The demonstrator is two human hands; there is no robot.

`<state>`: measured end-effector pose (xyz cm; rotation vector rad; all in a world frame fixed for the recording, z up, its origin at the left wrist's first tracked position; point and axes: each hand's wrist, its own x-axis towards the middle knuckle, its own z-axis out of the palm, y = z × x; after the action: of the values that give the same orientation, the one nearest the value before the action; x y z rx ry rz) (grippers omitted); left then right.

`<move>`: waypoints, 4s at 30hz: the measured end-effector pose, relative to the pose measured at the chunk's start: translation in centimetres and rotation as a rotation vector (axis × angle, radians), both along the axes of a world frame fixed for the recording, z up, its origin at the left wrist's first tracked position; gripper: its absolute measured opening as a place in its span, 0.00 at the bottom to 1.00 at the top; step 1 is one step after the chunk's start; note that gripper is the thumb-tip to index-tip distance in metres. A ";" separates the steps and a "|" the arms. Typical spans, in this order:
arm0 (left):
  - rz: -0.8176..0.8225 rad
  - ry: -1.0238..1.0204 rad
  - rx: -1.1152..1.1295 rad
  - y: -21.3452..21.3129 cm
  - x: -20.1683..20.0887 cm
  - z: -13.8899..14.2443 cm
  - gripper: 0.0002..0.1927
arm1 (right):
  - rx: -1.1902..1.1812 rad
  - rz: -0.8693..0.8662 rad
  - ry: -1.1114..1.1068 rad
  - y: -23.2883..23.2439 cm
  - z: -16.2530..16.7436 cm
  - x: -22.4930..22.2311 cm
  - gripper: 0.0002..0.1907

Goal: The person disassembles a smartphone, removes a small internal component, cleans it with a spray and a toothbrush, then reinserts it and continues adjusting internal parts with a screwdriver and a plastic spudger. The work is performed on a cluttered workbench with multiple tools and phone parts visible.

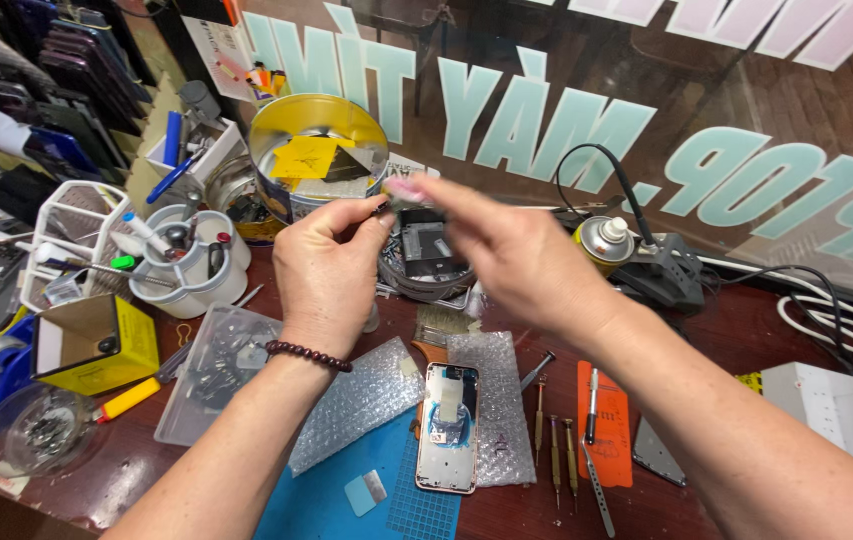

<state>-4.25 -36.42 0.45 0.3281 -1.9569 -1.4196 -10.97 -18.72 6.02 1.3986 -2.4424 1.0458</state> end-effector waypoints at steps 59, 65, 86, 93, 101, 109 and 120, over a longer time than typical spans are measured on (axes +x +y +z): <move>-0.087 0.159 -0.318 4.2 2.9 2.5 0.09 | 0.689 -0.835 -0.197 11.7 -4.7 -3.4 0.27; -0.162 -0.072 -0.008 4.9 2.5 2.5 0.10 | 0.352 -0.572 -0.290 8.3 1.0 -1.3 0.29; -0.076 0.009 -0.183 4.3 2.2 1.3 0.08 | 0.137 -0.094 -0.239 4.7 1.7 2.9 0.30; -0.100 0.026 -0.152 4.2 2.2 1.5 0.09 | 0.135 -0.150 -0.151 5.0 1.6 2.5 0.30; -0.132 -0.078 -0.087 4.3 2.1 1.4 0.08 | 0.147 -0.061 -0.126 4.5 2.0 3.2 0.30; -0.129 -0.024 -0.075 4.6 1.8 0.8 0.09 | 0.168 -0.129 -0.023 5.6 -0.2 1.9 0.30; -0.089 -0.226 0.044 3.5 1.0 -1.0 0.10 | 0.253 -0.777 -0.145 13.5 -5.3 -4.6 0.24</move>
<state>-3.24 -32.96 -0.59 0.4437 -2.1464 -1.5408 -15.58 -5.25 0.75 0.3085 -2.8875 0.6729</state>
